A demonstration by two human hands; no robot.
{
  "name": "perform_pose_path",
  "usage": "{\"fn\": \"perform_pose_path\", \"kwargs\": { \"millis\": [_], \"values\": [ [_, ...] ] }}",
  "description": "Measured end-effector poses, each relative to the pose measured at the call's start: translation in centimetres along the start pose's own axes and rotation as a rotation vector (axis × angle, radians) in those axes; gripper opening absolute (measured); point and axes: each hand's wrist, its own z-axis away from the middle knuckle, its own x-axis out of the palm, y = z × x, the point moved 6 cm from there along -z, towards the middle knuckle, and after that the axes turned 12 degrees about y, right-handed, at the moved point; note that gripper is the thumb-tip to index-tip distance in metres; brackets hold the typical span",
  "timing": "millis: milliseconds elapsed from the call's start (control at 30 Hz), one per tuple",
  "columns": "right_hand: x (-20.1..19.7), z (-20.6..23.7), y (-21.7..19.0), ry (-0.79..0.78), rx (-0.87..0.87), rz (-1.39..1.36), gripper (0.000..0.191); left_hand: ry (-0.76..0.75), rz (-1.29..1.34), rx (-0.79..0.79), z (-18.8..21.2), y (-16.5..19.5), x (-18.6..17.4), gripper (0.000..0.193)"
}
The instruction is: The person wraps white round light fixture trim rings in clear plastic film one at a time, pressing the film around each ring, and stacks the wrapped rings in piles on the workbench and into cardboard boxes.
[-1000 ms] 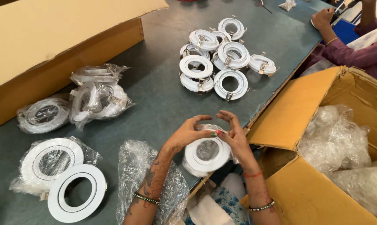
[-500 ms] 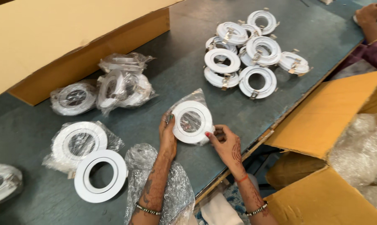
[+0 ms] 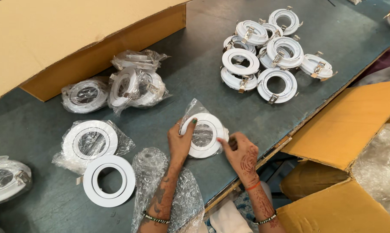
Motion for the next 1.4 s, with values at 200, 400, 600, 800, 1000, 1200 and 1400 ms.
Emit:
{"fn": "perform_pose_path", "kwargs": {
  "millis": [200,400,600,800,1000,1200,1400],
  "values": [
    [0.0,1.2,-0.4,0.127,-0.235,0.014,0.034,0.032,0.005,-0.078,-0.1,-2.3,-0.4,0.034],
    [-0.5,2.0,4.3,0.285,0.128,-0.213,0.041,0.116,0.124,-0.169,-1.4,-5.0,-1.6,0.046],
    [-0.2,2.3,8.0,0.263,0.516,-0.600,0.040,0.211,0.222,-0.232,-2.0,-7.1,-1.7,0.057],
    [-2.9,-0.7,5.4,-0.090,0.366,-0.653,0.028,0.284,0.058,-0.115,-2.8,-5.7,-3.1,0.052],
    [-0.4,-1.6,4.9,-0.301,0.320,-0.425,0.022,0.125,0.055,-0.012,-1.5,-4.8,-0.9,0.048],
    [-6.0,-6.0,12.0,0.358,0.442,-0.541,0.010,0.046,-0.106,0.026,-2.5,-4.6,-2.5,0.046],
    [-8.4,-6.5,11.4,0.171,0.373,-0.580,0.019,0.100,-0.029,0.032,-3.4,-5.2,-3.0,0.049]
  ]
}}
